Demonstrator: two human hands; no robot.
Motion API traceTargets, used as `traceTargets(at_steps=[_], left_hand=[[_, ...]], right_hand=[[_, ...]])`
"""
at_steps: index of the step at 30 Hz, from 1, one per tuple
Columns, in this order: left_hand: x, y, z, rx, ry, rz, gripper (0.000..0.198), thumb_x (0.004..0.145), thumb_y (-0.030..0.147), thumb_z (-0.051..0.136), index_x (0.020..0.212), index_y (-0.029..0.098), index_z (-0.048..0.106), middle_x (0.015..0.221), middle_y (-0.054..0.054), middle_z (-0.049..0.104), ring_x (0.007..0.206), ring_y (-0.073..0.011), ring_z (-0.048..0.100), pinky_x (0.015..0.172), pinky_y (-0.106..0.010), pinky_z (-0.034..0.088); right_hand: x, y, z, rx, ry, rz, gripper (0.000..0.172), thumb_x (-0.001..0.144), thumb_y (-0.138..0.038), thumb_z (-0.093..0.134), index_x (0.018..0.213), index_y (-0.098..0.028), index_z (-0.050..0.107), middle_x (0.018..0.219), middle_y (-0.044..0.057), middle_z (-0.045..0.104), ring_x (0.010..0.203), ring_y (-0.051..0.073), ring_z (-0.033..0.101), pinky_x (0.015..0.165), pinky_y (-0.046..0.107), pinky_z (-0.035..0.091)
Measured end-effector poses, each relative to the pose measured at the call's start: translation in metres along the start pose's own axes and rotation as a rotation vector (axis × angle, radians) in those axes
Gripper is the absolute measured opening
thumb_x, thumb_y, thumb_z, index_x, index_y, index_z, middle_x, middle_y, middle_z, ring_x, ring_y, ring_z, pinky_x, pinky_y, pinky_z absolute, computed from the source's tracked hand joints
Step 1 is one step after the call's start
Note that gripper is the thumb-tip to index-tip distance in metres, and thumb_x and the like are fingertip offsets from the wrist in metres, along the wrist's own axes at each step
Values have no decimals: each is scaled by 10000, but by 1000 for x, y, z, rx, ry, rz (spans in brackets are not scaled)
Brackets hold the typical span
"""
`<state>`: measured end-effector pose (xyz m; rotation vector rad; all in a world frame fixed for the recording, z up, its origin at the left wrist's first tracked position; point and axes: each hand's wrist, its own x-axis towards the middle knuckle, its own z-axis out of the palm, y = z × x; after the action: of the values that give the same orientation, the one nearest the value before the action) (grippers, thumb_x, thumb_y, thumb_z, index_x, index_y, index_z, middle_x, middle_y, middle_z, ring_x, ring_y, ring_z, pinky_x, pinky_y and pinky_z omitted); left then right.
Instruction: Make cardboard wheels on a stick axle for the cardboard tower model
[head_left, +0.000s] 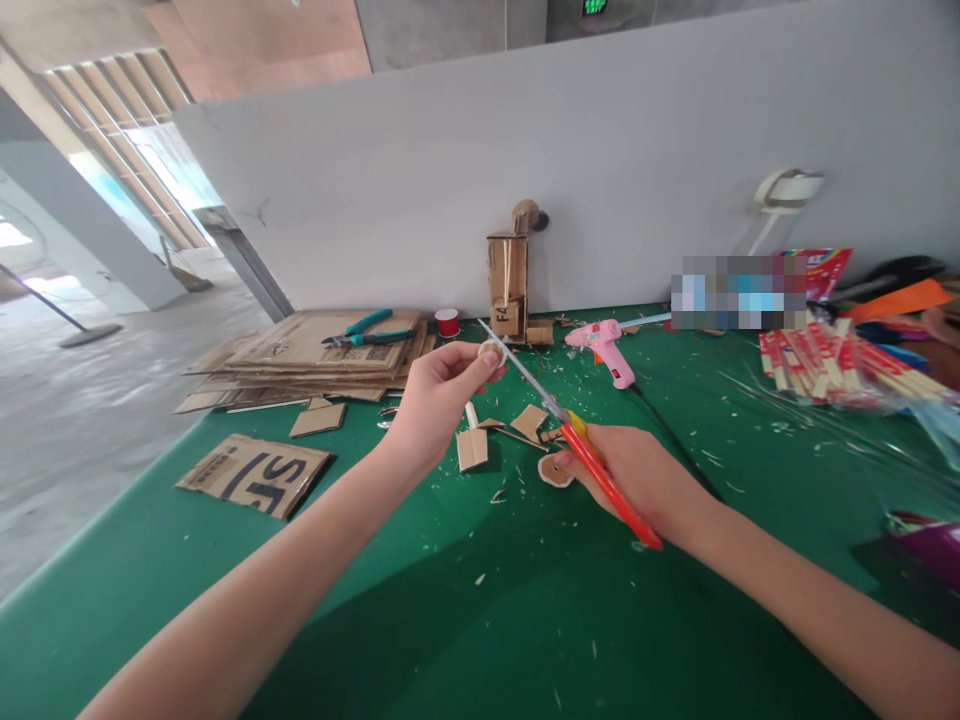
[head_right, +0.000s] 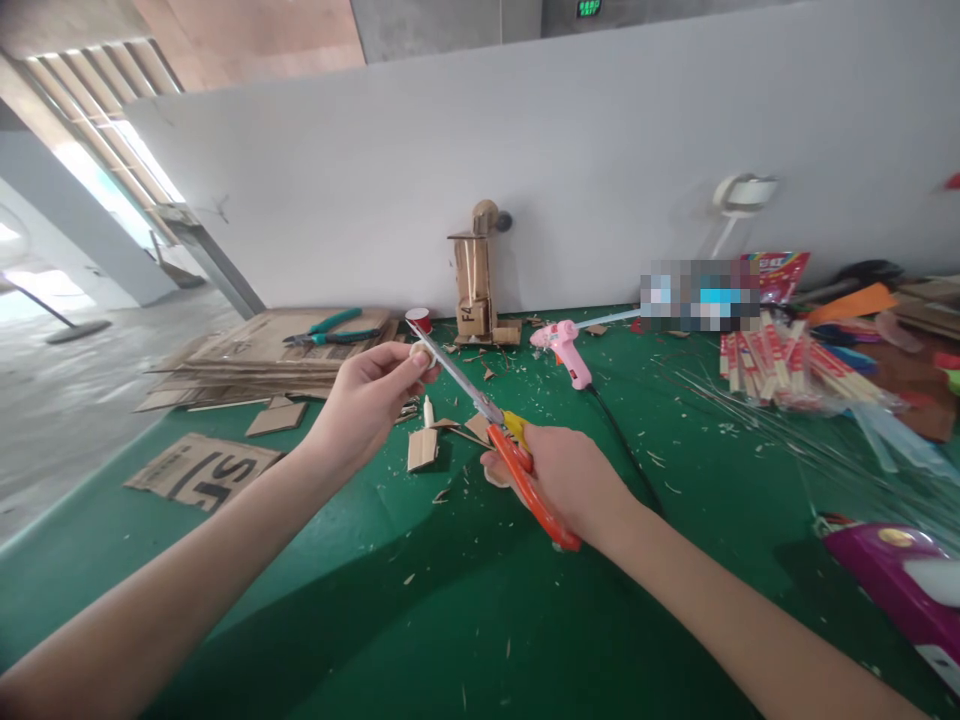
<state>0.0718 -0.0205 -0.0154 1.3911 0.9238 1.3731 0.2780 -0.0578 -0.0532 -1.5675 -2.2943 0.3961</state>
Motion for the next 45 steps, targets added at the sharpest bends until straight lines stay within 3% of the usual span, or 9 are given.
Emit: traceTargets(at_steps=[4, 8, 16, 29, 34, 45], left_hand=[[0, -1, -1, 7, -1, -16, 164, 756, 344, 694, 773, 182, 672, 769, -21, 657, 741, -110, 599, 645, -225, 425], [2, -1, -2, 24, -9, -26, 168, 756, 344, 682, 789, 179, 669, 779, -22, 637, 755, -116, 575, 642, -227, 423], [2, 2, -3, 31, -14, 23, 179, 759, 356, 679, 803, 182, 681, 771, -10, 598, 699, -98, 517, 632, -218, 427], [3, 7, -4, 42, -43, 18, 172, 739, 350, 691, 780, 184, 712, 805, -32, 642, 710, -114, 530, 655, -250, 448], [4, 8, -6, 136, -35, 4, 213, 758, 374, 683, 794, 165, 704, 733, -22, 607, 665, -105, 492, 636, -248, 414], [6, 13, -12, 238, -61, 18, 173, 760, 347, 683, 797, 182, 723, 706, -11, 608, 654, -106, 494, 611, -245, 378]], right_hand=[[1, 2, 4, -95, 42, 55, 418, 857, -521, 386, 558, -230, 367, 531, 46, 541, 473, 170, 488, 468, 292, 306], [-2, 3, 1, 28, -22, 52, 396, 847, -532, 438, 599, -226, 397, 515, -1, 518, 449, 146, 467, 454, 276, 320], [-11, -4, -14, 211, -135, 11, 397, 894, -581, 343, 843, -209, 474, 779, 59, 648, 658, 200, 604, 611, 345, 437], [-11, 0, -20, 257, -237, -30, 380, 900, -565, 333, 937, -219, 485, 796, 46, 613, 633, 187, 554, 606, 352, 437], [-12, -3, -22, 303, -248, 28, 391, 878, -592, 370, 897, -215, 475, 832, 57, 619, 701, 207, 569, 618, 352, 427], [-9, -11, -23, 306, -229, 70, 268, 862, -452, 448, 728, -220, 453, 655, 6, 515, 554, 147, 444, 509, 299, 340]])
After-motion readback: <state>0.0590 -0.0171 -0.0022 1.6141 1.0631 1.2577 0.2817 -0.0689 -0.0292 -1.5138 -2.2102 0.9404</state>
